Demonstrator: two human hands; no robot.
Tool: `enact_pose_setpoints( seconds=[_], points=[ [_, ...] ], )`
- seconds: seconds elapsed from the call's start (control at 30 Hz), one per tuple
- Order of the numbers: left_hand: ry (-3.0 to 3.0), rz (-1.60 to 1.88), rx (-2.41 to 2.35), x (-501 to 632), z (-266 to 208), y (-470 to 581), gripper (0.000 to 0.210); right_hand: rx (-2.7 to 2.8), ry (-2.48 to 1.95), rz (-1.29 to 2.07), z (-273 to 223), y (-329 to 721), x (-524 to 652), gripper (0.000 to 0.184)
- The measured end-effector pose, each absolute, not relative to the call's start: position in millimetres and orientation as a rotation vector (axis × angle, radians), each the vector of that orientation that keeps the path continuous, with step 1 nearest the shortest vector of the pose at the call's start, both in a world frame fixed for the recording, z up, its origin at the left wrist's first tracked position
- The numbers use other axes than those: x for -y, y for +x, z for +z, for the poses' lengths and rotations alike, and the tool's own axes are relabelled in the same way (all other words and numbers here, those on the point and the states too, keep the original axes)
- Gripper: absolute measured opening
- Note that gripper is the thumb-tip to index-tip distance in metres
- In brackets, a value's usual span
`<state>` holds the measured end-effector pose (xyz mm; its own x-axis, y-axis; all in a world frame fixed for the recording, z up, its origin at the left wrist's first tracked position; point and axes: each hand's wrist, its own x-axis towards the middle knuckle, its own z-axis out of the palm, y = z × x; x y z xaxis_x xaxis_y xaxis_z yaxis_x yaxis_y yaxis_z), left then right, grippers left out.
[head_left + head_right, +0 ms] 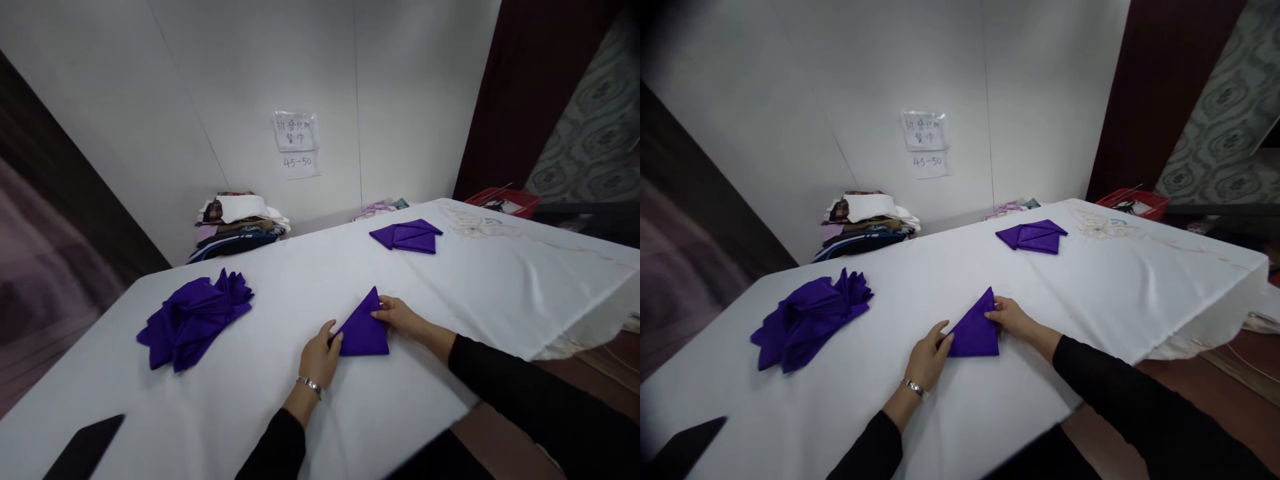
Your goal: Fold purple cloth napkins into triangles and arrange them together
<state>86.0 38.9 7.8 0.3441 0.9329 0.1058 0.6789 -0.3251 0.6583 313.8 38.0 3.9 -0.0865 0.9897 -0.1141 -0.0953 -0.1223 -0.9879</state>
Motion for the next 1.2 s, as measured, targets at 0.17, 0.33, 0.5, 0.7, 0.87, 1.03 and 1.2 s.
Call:
enact_pose_setpoints(
  seconds=[0.17,0.33,0.5,0.7,0.87,1.03,1.2],
  points=[
    [2.136,0.610,-1.471,-44.8,1.1,91.9,0.036,1.243,-1.301,1.252,-9.4,319.2,-49.8,0.029],
    [2.154,0.576,-1.492,-48.7,3.3,93.5,0.035,1.230,-1.406,1.177,-7.8,320.4,-55.2,0.043],
    [2.163,0.572,-1.489,-49.5,2.5,93.0,0.035,1.194,-1.506,1.123,-7.9,320.8,-60.6,0.059],
    [2.154,0.632,-1.540,-48.1,1.7,90.4,0.038,1.300,-1.568,1.021,-10.6,324.7,-64.7,0.059],
    [2.165,0.611,-1.632,-45.3,1.8,89.1,0.038,1.579,-1.717,0.732,-6.9,326.4,-68.1,0.056],
    [2.220,0.567,-1.698,-44.2,-0.4,87.4,0.038,1.739,-1.819,0.564,1.6,326.1,-64.3,0.054],
    [2.248,0.508,-1.769,-44.2,-0.5,84.4,0.037,1.803,-1.891,0.507,5.9,326.5,-63.7,0.052]
  ],
)
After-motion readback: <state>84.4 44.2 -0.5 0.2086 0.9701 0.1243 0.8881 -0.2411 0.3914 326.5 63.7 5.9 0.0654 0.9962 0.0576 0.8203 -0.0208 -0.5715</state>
